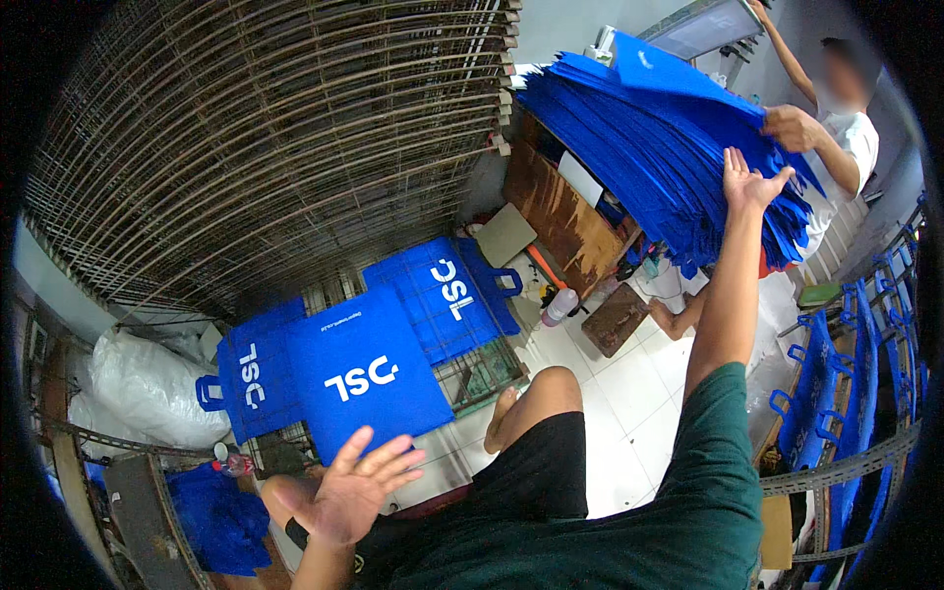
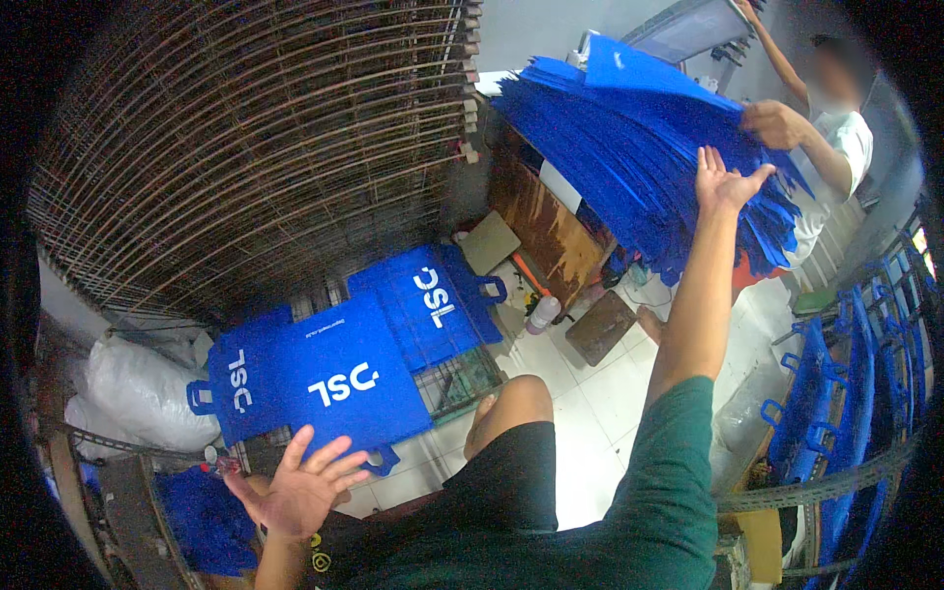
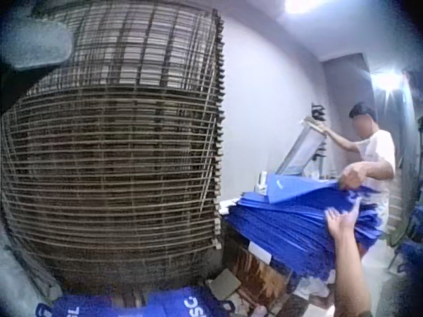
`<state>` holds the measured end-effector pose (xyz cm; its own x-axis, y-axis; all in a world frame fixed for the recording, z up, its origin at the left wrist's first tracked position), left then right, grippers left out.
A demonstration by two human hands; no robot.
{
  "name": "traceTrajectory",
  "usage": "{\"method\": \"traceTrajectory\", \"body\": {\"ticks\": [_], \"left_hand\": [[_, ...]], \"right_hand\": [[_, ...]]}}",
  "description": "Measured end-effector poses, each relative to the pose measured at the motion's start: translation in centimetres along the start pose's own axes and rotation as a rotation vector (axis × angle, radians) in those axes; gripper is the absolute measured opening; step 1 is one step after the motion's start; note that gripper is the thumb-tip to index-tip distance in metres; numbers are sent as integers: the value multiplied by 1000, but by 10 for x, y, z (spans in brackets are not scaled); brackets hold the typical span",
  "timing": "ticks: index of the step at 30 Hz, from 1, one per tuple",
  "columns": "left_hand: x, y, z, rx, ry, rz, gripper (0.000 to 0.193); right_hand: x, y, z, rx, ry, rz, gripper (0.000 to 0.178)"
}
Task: The person folds blue tote bags with 'TSC' branding by hand, repeatedly unfolding and refolding each bag to align edges and creases. The person places each folded bag onto a growing stack on a wire rack. Another person is visible in the background handling similar bags.
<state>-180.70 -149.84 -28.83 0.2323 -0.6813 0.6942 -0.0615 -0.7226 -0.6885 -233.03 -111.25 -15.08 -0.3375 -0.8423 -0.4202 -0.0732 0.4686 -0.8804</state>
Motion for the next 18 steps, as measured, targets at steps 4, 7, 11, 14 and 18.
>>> {"method": "traceTrajectory", "body": {"ticks": [4, 7, 11, 14, 18], "left_hand": [[8, 52, 43, 386, -90, -40, 94], [29, 63, 62, 495, -224, -120, 88], [50, 74, 83, 560, -286, -316, 86], [45, 86, 89, 645, -137, -460, 77], [-2, 155, 91, 710, 117, -405, 50]], "right_hand": [[-5, -45, -2, -417, 128, 138, 115], [-4, 3, -80, -279, 103, 206, 75], [-20, 14, -60, 52, 463, 637, 45], [-33, -65, 3, -160, 585, 852, 39], [-10, -187, 127, -490, 568, 859, 55]]}}
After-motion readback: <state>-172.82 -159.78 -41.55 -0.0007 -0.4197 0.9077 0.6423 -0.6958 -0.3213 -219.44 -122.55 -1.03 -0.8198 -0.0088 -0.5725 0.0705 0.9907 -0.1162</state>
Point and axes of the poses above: each hand's wrist, its own z-axis away from the middle knuckle, its own y-axis out of the back of the hand, x = y × z, the point moved 8 cm from there along -z, towards the middle knuckle
